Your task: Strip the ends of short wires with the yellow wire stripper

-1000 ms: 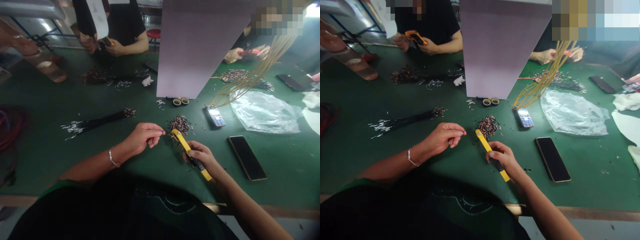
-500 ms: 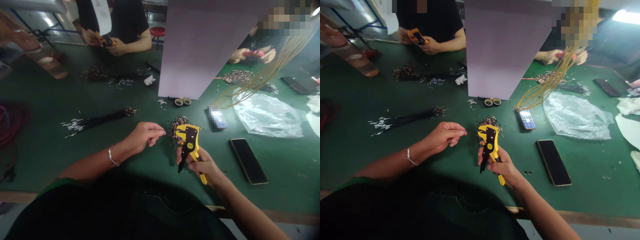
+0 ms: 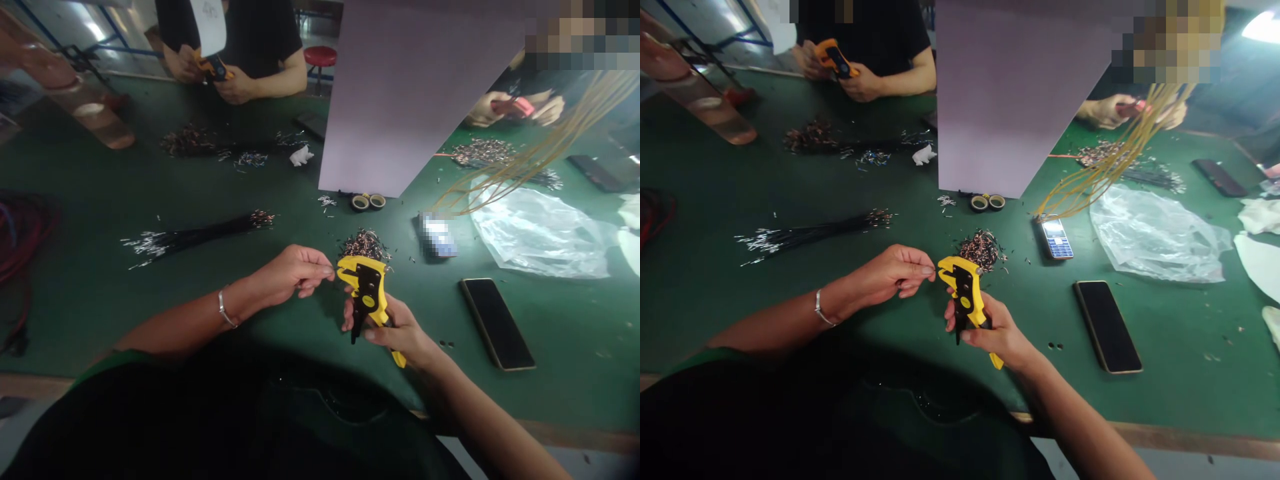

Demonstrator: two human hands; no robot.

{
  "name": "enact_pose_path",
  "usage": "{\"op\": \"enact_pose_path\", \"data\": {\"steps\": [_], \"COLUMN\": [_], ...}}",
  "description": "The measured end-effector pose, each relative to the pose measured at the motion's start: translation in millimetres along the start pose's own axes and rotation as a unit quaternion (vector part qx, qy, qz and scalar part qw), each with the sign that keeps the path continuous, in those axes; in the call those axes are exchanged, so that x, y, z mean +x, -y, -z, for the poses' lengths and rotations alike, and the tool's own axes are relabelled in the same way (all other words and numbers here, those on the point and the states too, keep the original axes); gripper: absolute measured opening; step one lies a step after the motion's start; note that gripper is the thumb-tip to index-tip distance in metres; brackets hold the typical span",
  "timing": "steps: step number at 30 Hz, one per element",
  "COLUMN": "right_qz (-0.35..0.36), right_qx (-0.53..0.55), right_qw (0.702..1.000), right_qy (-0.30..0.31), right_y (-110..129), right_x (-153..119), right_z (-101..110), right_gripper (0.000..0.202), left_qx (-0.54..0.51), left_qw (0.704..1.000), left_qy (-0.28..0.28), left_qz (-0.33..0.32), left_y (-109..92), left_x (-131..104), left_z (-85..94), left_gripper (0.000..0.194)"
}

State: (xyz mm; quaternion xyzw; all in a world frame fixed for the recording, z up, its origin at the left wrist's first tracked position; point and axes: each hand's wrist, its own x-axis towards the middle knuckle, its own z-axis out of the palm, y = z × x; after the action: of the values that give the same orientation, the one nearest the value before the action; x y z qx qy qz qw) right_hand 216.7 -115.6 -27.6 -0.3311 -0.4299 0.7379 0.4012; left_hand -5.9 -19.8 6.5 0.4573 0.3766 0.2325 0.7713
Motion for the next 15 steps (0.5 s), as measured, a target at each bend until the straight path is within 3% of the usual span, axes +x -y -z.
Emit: {"op": "enact_pose_path", "data": {"steps": [15], "right_qz": [0.006], "right_qx": [-0.030], "right_qw": [0.999], "right_qy": [-0.009], "right_y": [-1.7], "right_x": [-1.6], "right_z": [-4.1], "right_gripper": [0.043], "left_qx": [-0.017], "left_qw": [0.998], "left_qy": [0.038], "left_qz": [0.052], "left_y": [-0.8], "left_x": [-0.2], "left_z": [-1.9], "left_gripper": [0.015]}}
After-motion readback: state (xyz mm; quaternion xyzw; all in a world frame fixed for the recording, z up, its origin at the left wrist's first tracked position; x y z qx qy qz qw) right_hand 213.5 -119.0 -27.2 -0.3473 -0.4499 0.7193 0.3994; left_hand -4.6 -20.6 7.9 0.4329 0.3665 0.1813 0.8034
